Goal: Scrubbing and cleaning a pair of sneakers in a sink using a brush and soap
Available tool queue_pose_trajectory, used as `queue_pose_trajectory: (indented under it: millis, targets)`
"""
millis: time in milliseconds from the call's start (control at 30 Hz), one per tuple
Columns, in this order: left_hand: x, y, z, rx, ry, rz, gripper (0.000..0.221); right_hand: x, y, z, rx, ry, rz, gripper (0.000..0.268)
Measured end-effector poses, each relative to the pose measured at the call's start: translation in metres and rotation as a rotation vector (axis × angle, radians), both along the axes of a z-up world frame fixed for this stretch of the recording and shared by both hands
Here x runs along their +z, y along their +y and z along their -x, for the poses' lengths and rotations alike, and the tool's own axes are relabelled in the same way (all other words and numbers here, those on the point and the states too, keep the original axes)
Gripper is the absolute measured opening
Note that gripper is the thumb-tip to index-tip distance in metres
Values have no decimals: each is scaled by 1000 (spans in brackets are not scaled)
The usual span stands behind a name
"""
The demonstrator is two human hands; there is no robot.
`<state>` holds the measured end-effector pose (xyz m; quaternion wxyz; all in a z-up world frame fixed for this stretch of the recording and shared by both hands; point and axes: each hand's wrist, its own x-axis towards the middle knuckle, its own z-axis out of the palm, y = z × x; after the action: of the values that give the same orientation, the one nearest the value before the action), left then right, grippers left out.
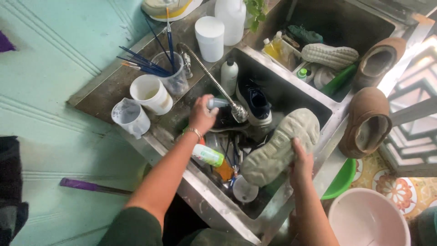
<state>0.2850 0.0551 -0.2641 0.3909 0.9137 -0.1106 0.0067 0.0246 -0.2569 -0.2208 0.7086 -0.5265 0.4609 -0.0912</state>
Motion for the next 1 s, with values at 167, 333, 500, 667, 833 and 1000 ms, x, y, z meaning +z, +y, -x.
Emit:
queue_pose_trajectory:
  millis: [167, 333, 500, 667, 833, 1000]
  targets:
    - [64, -16, -61, -9, -24, -117, 87, -37, 7, -8, -21, -96, 14, 77]
    - [53, -24, -142, 51, -32, -104, 104, -46, 12, -30, -69, -46, -24, 73]
    - [11, -21, -169, 198, 34, -135, 46, -53, 19, -36, 32, 42, 66, 69]
    - [-35, -34, -74, -56, 221, -36, 28, -53, 27, -41, 96, 97, 58, 58]
    - [-98, -93, 45, -36, 352, 206, 27, -31, 36, -43, 137, 106, 20, 66]
    - [-47, -158, 96, 93, 286, 351, 11, -51, 31, -43, 193, 172, 92, 57]
